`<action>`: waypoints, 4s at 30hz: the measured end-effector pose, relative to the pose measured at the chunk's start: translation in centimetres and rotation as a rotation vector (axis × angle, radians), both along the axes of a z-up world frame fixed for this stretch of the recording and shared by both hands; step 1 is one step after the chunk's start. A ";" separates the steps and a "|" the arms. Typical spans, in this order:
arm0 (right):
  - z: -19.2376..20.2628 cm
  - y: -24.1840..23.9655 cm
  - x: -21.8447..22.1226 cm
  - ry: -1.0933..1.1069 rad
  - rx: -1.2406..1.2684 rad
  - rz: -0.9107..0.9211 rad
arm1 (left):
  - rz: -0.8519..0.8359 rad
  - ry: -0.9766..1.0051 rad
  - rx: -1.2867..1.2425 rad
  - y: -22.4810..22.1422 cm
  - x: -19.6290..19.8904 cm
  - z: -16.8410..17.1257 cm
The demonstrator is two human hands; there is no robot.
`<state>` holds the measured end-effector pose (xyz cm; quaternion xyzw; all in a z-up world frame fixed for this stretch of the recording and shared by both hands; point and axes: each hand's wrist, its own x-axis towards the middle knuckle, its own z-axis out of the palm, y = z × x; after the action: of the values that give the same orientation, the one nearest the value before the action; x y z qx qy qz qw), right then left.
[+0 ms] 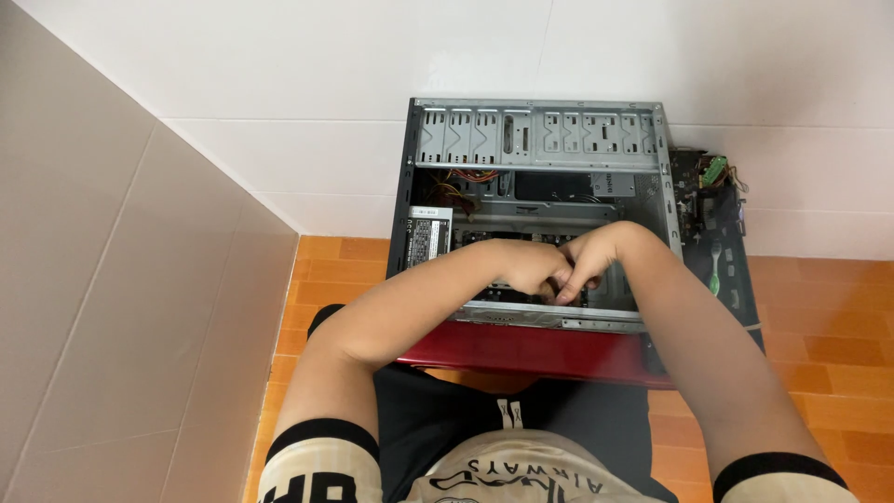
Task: Installing a motherboard into a computer case and securing it with screws using a screwdriver.
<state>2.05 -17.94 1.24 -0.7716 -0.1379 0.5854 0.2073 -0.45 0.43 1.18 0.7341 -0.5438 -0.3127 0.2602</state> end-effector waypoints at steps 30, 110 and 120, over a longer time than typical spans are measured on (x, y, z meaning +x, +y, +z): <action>-1.3 -0.5 0.4 0.204 -0.062 -0.122 | -0.011 0.018 0.011 0.2 -0.4 1.3; -3.5 -1.9 0.8 0.291 -0.008 -0.204 | 0.239 -0.339 0.116 -2.4 -2.7 1.4; -3.8 -1.8 0.7 0.326 -0.016 -0.219 | 0.201 -0.366 0.105 -2.6 -2.5 1.2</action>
<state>2.75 -19.71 -2.54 -0.6787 -0.0132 0.6775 0.2832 -2.98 -2.21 2.40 0.8416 -0.4892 -0.1743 0.1483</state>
